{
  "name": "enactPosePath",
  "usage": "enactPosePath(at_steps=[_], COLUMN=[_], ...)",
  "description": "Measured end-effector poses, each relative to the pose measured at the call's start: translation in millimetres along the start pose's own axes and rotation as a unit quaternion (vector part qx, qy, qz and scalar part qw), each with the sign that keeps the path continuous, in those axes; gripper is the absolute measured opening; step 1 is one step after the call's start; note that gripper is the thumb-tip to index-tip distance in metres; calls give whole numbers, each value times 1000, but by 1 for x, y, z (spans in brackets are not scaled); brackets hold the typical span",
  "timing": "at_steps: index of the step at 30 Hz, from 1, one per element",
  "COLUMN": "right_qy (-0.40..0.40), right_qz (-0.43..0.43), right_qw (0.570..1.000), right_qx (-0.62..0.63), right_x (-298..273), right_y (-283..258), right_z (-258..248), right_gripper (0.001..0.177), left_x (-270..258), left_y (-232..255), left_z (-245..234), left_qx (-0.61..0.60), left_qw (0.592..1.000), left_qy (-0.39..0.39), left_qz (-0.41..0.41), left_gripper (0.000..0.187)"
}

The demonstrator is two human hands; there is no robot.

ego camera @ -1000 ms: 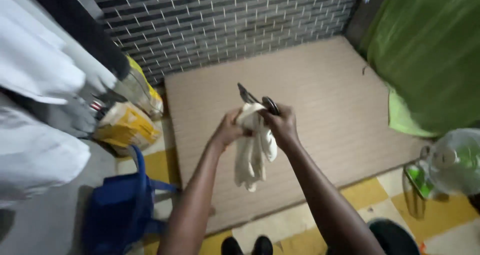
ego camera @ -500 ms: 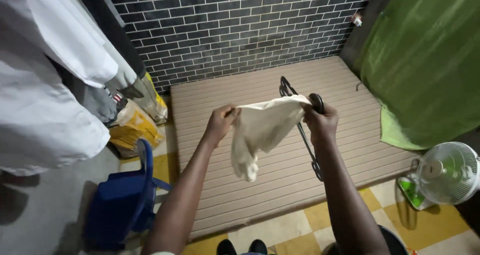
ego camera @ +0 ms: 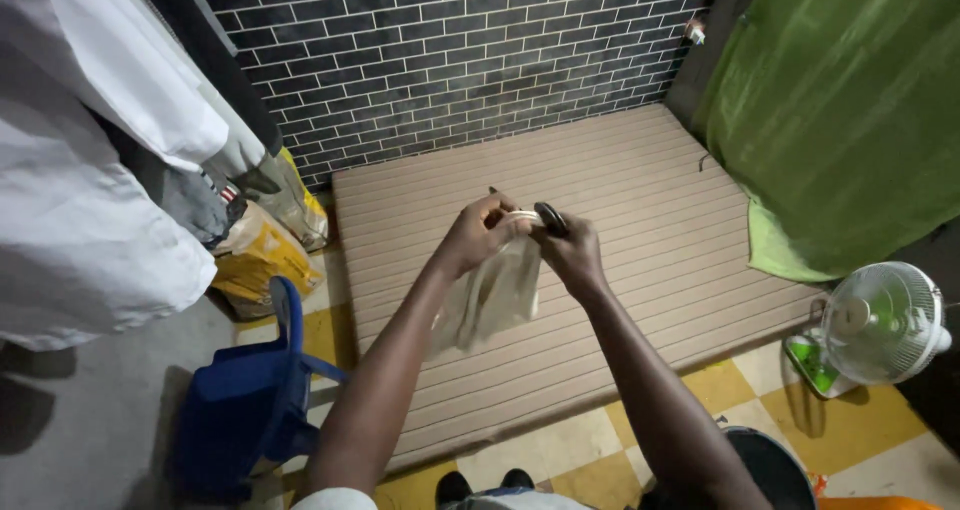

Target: The person hangs a black garment and a white tank top on hangers, places them on a wall-mounted rack, moves a blue plastic chair, folds a mattress against a tiled wall, and sweeps the floor with a broom.

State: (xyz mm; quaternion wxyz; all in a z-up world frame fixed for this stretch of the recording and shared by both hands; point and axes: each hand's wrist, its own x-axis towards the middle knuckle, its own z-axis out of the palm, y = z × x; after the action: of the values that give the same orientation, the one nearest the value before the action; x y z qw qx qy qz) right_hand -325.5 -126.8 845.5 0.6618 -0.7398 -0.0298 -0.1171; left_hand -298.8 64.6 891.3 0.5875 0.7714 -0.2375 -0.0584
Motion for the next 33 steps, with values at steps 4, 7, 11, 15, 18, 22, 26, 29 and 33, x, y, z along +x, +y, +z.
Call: enactPosePath(at_steps=[4, 7, 11, 15, 18, 22, 26, 29, 33], right_qy=[-9, 34, 61, 92, 92, 91, 63, 57, -38], right_qz=[53, 16, -9, -59, -32, -1, 19, 53, 66], right_qw=[996, 999, 995, 993, 994, 994, 996, 997, 996], right_qx=[70, -38, 74, 51, 42, 65, 52, 4, 45], right_x=[-1, -3, 2, 5, 0, -3, -12, -17, -19], right_y=[-7, -15, -5, 4, 3, 25, 27, 22, 31], right_z=[1, -5, -25, -45, -54, -54, -40, -18, 10], right_gripper=[16, 16, 19, 15, 15, 13, 28, 38, 43], left_x=[-6, -14, -35, -59, -56, -37, -23, -15, -4], left_y=[-52, -123, -184, -178, -166, -170, -112, -75, -66], left_z=[-5, -1, 4, -5, -23, -38, -38, -29, -14], left_qx=[61, 146, 235, 109, -2, -18, -147, -142, -60], left_qw=[993, 973, 937, 951, 966, 974, 979, 981, 979], left_qy=[-69, -139, -154, -129, -52, -60, -15, -36, -95], left_qz=[-79, -111, -208, -261, -253, -218, -137, -130, -171], left_gripper=[49, 69, 66, 36, 37, 25, 34, 36, 53])
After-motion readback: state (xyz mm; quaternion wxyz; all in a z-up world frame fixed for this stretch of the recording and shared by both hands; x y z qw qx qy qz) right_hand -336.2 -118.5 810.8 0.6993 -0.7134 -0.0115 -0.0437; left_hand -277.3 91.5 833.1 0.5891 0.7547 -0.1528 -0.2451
